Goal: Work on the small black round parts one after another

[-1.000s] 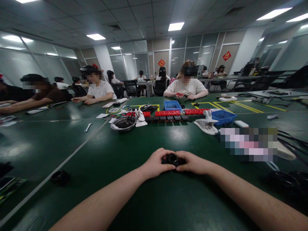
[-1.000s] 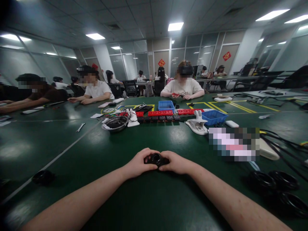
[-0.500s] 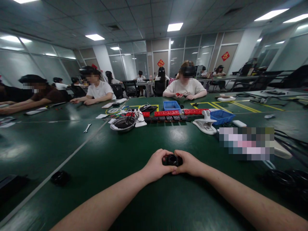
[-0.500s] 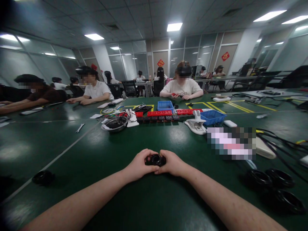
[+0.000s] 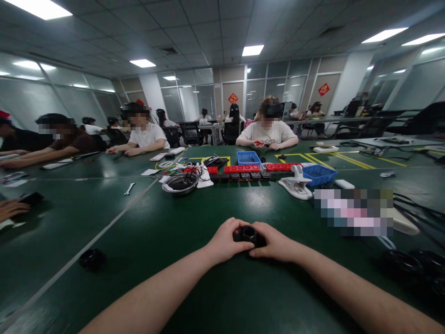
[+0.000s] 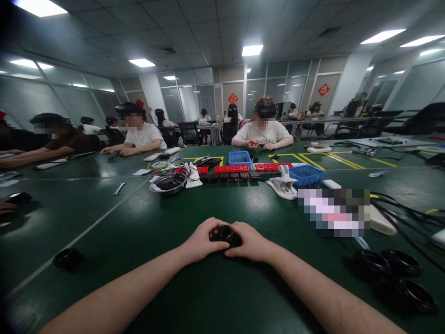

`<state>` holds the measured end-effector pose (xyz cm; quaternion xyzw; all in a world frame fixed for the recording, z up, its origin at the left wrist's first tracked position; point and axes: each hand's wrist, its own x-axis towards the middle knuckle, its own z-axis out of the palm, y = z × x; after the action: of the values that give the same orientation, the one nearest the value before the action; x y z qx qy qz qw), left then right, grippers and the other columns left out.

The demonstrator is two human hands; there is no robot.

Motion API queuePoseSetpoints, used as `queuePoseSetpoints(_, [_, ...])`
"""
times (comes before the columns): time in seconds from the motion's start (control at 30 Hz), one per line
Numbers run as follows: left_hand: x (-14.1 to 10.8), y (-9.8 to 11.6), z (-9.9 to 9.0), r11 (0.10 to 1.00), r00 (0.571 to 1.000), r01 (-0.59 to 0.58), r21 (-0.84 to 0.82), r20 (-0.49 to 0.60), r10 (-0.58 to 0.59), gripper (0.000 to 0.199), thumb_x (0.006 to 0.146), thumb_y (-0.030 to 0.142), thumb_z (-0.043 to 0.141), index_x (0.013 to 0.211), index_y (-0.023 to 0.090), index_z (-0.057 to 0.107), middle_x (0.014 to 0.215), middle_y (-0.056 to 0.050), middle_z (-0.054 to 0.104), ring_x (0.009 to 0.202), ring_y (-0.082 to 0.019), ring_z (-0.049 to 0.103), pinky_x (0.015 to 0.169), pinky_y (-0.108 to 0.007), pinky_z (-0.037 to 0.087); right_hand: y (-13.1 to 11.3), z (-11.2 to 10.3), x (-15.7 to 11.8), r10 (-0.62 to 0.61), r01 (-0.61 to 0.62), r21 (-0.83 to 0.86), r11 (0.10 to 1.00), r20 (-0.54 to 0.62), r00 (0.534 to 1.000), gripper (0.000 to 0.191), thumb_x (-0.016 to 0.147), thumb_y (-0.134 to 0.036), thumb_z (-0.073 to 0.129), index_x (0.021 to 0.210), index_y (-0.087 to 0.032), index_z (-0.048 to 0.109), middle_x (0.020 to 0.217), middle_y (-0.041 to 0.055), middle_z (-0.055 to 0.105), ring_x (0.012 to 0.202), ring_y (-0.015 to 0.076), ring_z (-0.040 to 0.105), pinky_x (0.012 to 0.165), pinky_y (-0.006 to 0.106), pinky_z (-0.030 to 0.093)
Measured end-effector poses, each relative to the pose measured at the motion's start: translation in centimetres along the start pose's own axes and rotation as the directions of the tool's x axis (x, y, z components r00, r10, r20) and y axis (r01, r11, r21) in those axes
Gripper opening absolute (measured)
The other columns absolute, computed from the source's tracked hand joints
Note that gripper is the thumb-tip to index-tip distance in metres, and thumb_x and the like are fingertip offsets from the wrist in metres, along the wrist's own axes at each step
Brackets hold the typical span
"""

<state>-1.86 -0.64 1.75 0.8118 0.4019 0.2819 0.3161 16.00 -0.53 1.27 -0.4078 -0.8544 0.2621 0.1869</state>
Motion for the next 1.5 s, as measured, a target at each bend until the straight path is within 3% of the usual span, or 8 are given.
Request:
queuePoseSetpoints(0.2, [0.1, -0.3, -0.1, 0.999, 0.999, -0.007, -0.035, 0.050, 0.009, 0.040, 0.061, 0.031, 0.065, 0.098, 0.020, 0.054, 0.088, -0.002, 0.048, 0.075, -0.014, 0.046, 0.065, -0.024, 0.038, 0.8, -1.4, 0.1, -0.034, -0.013, 0.243, 0.970, 0.186, 0.982, 0.029, 0.067, -0.023, 0.058, 0.094, -0.015, 0.054, 0.087, 0.0018, 0.054, 0.077, 0.0159, 0.050, 0.068, 0.026, 0.039])
queuePoseSetpoints(0.5, [0.3, -0.3, -0.2, 1.000, 0.996, -0.007, -0.030, 0.086, 0.009, 0.040, 0.063, 0.031, 0.064, 0.100, 0.022, 0.053, 0.088, -0.001, 0.047, 0.074, -0.014, 0.045, 0.064, -0.023, 0.037, 1.2, -1.7, 0.3, -0.078, 0.013, 0.285, 0.958, 0.217, 0.973, 0.023, 0.069, -0.022, 0.056, 0.090, -0.014, 0.057, 0.087, 0.0011, 0.055, 0.083, 0.0164, 0.049, 0.075, 0.027, 0.037])
queuePoseSetpoints(0.73, [0.2, 0.1, -0.1, 0.999, 0.998, 0.018, -0.028, 0.059, -0.016, 0.038, 0.060, 0.031, 0.066, 0.095, 0.021, 0.055, 0.085, -0.001, 0.047, 0.073, -0.013, 0.046, 0.062, -0.023, 0.037, 1.2, -1.4, 0.2, 0.012, -0.081, 0.340, 0.937, 0.198, 0.980, 0.025, 0.065, -0.025, 0.060, 0.087, -0.013, 0.056, 0.077, -0.0010, 0.054, 0.071, 0.0135, 0.049, 0.062, 0.023, 0.038])
queuePoseSetpoints(0.9, [0.1, 0.5, 0.5, 0.996, 0.996, 0.083, 0.027, -0.038, -0.082, 0.040, 0.054, 0.034, 0.069, 0.089, 0.020, 0.057, 0.082, 0.000, 0.048, 0.071, -0.014, 0.046, 0.062, -0.024, 0.038, 1.1, 0.0, 0.4, 0.162, -0.166, 0.161, 0.973, 0.040, 0.986, 0.032, 0.055, -0.034, 0.067, 0.073, -0.015, 0.049, 0.064, -0.0038, 0.048, 0.058, 0.0104, 0.044, 0.049, 0.019, 0.031])
queuePoseSetpoints(1.1, [0.0, 0.5, 0.8, 0.989, 0.985, 0.092, 0.112, -0.153, -0.075, 0.035, 0.058, 0.029, 0.067, 0.090, 0.020, 0.056, 0.082, -0.001, 0.050, 0.076, -0.017, 0.047, 0.066, -0.026, 0.038, 0.0, 2.0, 0.7, 0.229, -0.274, -0.199, 0.941, -0.221, 0.948, 0.039, 0.056, -0.046, 0.063, 0.076, -0.016, 0.048, 0.073, 0.0029, 0.053, 0.063, 0.0152, 0.047, 0.052, 0.024, 0.031])
queuePoseSetpoints(1.3, [0.3, -0.2, -0.7, 0.998, 0.996, -0.058, 0.009, 0.075, 0.057, 0.041, 0.064, 0.028, 0.063, 0.104, 0.024, 0.053, 0.084, 0.000, 0.048, 0.075, -0.014, 0.047, 0.065, -0.023, 0.038, 0.2, -0.1, 0.1, 0.043, -0.043, 0.083, 0.996, 0.007, 0.999, 0.046, 0.057, -0.033, 0.067, 0.097, -0.017, 0.052, 0.091, 0.0026, 0.055, 0.080, 0.0176, 0.050, 0.068, 0.026, 0.038])
queuePoseSetpoints(1.4, [0.5, -0.5, -1.2, 0.998, 0.990, -0.065, 0.001, 0.125, 0.065, 0.047, 0.065, 0.030, 0.063, 0.109, 0.025, 0.050, 0.087, 0.000, 0.049, 0.076, -0.013, 0.047, 0.064, -0.022, 0.037, 0.6, -1.1, -0.1, 0.004, -0.035, 0.240, 0.970, 0.126, 0.992, 0.033, 0.063, -0.023, 0.063, 0.094, -0.016, 0.055, 0.084, 0.0000, 0.055, 0.074, 0.0142, 0.051, 0.065, 0.024, 0.039])
queuePoseSetpoints(1.5, [0.6, -0.6, -1.3, 0.999, 0.989, -0.053, 0.004, 0.138, 0.052, 0.049, 0.065, 0.031, 0.063, 0.111, 0.026, 0.049, 0.088, 0.000, 0.049, 0.076, -0.013, 0.047, 0.064, -0.023, 0.037, 0.8, -1.3, 0.0, 0.014, -0.051, 0.285, 0.957, 0.132, 0.991, 0.027, 0.065, -0.020, 0.060, 0.091, -0.015, 0.056, 0.080, -0.0005, 0.055, 0.072, 0.0133, 0.051, 0.064, 0.023, 0.039])
